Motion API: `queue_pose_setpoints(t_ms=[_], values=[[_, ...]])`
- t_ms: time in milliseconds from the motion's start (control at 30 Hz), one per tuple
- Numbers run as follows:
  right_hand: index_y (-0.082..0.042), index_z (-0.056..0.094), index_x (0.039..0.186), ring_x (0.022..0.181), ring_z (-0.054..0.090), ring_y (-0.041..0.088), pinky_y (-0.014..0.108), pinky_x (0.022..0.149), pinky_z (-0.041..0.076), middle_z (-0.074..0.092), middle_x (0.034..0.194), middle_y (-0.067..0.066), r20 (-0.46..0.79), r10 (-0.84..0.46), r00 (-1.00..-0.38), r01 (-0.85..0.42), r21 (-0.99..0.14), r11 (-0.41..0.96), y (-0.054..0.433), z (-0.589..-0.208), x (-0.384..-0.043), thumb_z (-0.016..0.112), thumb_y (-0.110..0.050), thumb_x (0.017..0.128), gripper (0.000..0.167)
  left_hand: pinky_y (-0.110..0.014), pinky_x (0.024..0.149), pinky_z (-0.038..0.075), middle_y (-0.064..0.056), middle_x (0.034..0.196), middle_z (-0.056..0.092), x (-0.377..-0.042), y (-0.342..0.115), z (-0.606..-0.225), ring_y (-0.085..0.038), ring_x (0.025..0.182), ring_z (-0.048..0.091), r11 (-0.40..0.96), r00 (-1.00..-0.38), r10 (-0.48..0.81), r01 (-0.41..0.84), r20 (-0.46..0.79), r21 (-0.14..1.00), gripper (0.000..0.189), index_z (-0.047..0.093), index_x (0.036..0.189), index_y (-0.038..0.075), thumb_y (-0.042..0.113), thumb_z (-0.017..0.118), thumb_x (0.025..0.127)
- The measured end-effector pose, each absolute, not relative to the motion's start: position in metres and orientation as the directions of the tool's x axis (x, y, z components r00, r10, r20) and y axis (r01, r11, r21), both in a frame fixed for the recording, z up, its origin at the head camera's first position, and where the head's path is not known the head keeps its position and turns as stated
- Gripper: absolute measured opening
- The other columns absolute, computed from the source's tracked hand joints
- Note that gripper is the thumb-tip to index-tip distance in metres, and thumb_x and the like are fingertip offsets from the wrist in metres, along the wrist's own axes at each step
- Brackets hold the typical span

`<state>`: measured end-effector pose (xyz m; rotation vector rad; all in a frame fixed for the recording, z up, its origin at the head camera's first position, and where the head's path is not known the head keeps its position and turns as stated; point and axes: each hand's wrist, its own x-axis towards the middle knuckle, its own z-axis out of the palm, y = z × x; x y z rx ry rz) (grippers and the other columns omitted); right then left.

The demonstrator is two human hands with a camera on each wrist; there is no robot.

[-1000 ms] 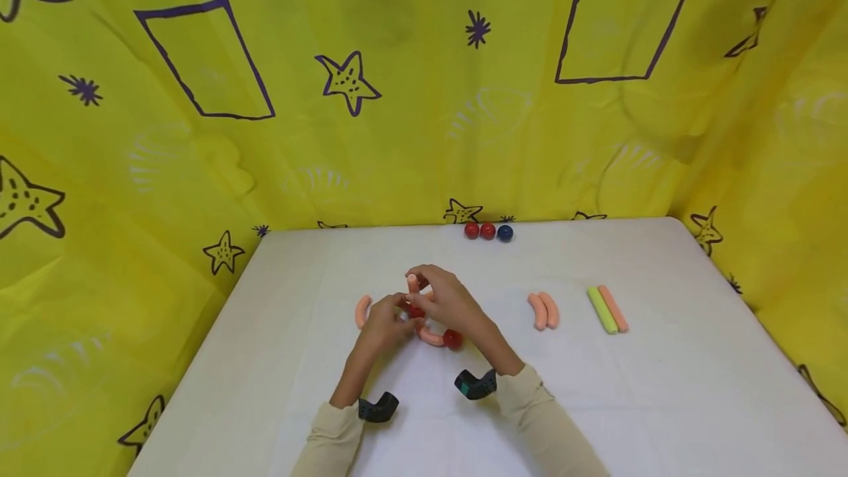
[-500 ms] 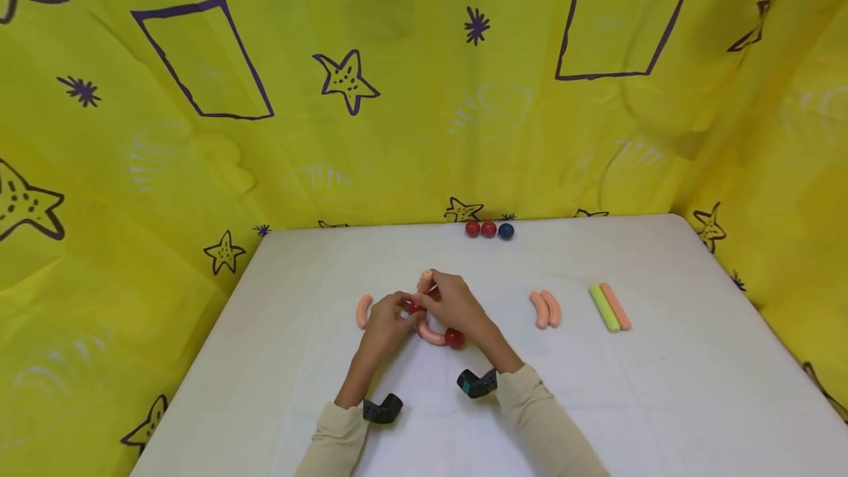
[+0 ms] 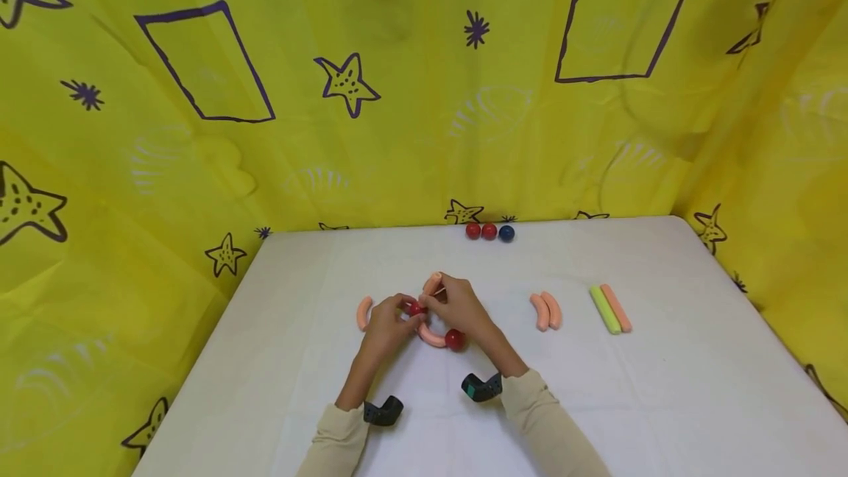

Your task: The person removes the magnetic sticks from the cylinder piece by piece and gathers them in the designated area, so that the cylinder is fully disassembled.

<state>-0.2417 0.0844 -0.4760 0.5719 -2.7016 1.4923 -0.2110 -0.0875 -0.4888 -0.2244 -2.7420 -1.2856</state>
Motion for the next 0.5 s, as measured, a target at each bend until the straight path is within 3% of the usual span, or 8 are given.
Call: queue_pose_setpoints(t_ms=[500], values=[[-0.009, 0.062, 0.096, 0.088, 0.065, 0.015, 0.031, 0.082, 0.057, 0.068, 0.091, 0.003, 0.23, -0.319, -0.92, -0.363, -0.807, 0.465, 0.0817, -0.4781, -0.2408, 0.07, -0.014, 0.091, 0.011, -0.021, 0.061, 0.043, -0.008, 0.087, 0.066, -0.2104, -0.087, -0.49, -0.013, 0.077, 0.053, 0.64, -0.981, 0.088, 0.189, 0.173, 0.745, 0.027, 0.067, 0.104, 0.002, 0.018, 0.075, 0.084]])
